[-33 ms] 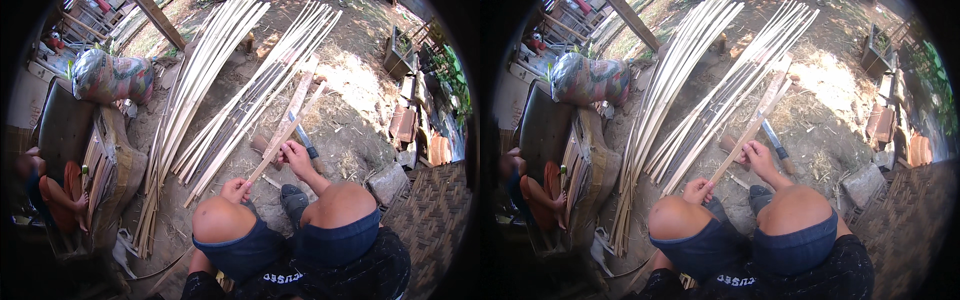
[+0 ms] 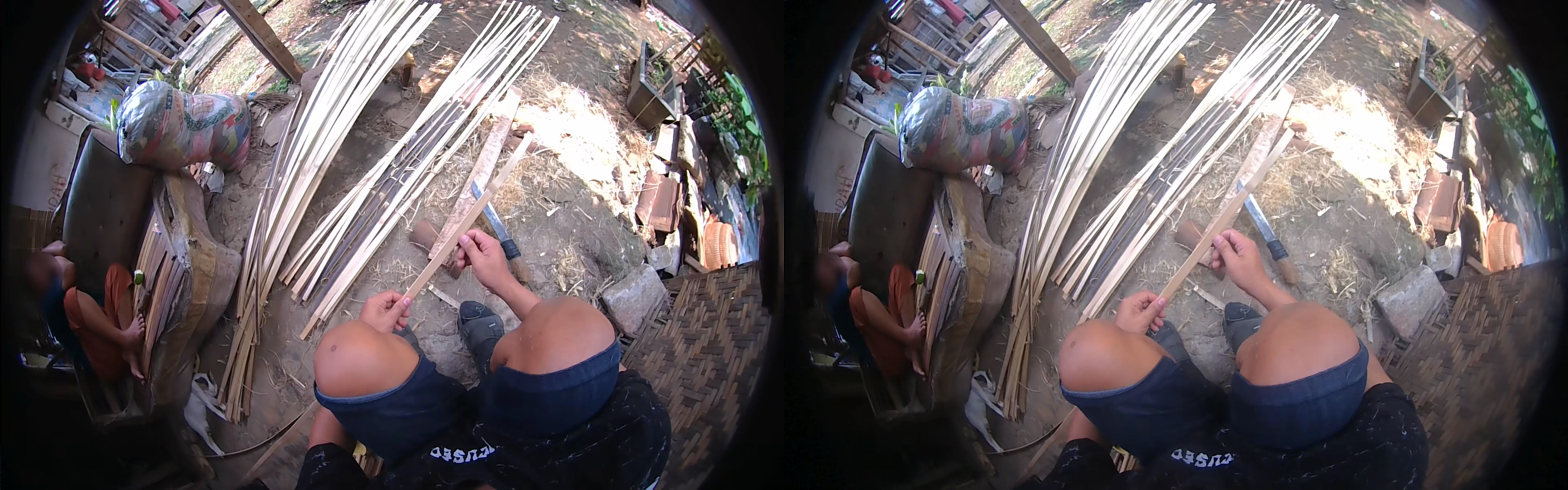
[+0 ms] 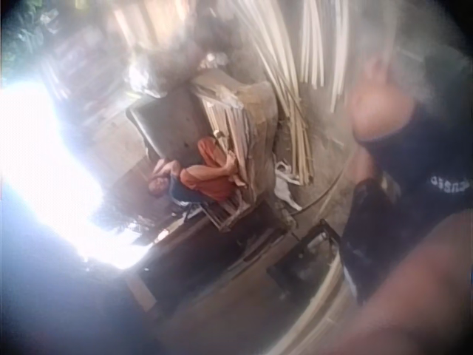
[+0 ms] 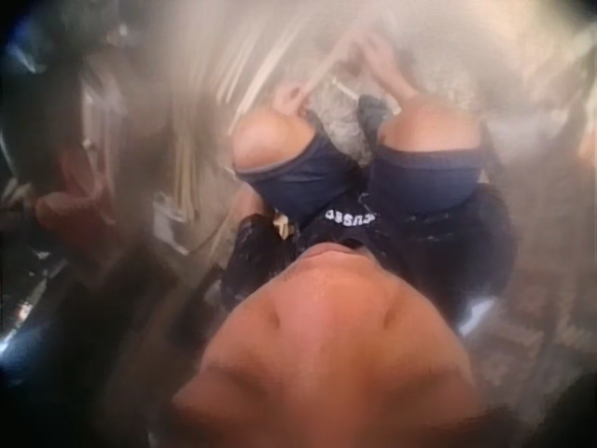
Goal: The person sits on the ground and uses a machete to split long bamboo strips into thinner pieces. They repeatedly strike the bamboo against a wooden block, then separate and stack the resulting strips.
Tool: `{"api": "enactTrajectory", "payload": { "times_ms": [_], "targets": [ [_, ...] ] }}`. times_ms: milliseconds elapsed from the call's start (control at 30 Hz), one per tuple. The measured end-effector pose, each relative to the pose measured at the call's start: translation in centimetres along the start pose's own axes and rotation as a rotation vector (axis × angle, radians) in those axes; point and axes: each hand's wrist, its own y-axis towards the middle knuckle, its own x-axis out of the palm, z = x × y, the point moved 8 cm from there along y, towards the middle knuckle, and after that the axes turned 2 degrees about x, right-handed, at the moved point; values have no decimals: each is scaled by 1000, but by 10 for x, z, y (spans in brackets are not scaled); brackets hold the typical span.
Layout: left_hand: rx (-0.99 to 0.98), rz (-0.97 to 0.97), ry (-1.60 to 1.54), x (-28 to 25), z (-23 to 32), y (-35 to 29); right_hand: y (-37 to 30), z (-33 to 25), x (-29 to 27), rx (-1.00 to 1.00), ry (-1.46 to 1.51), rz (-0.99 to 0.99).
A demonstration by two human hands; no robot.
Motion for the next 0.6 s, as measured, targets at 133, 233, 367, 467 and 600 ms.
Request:
{"api": "enactTrajectory", "payload": {
  "times_ms": [133, 233, 367, 467, 600],
  "targets": [
    [-10, 39, 14, -5, -8, -3, -11, -22, 7, -188, -534, -21],
    [-13, 60, 8, -6, -11, 1, -22, -22, 13, -210, -600, -109],
    [-11, 43, 11, 7, -3, 8, -14, -9, -11, -99, -318, 1],
    [3, 45, 23, 8, -1, 12, -1, -9, -15, -73, -175, 19],
    [-12, 81, -27, -7, -4, 9, 4, -21, 17, -58, -384, -91]
  ]
}}
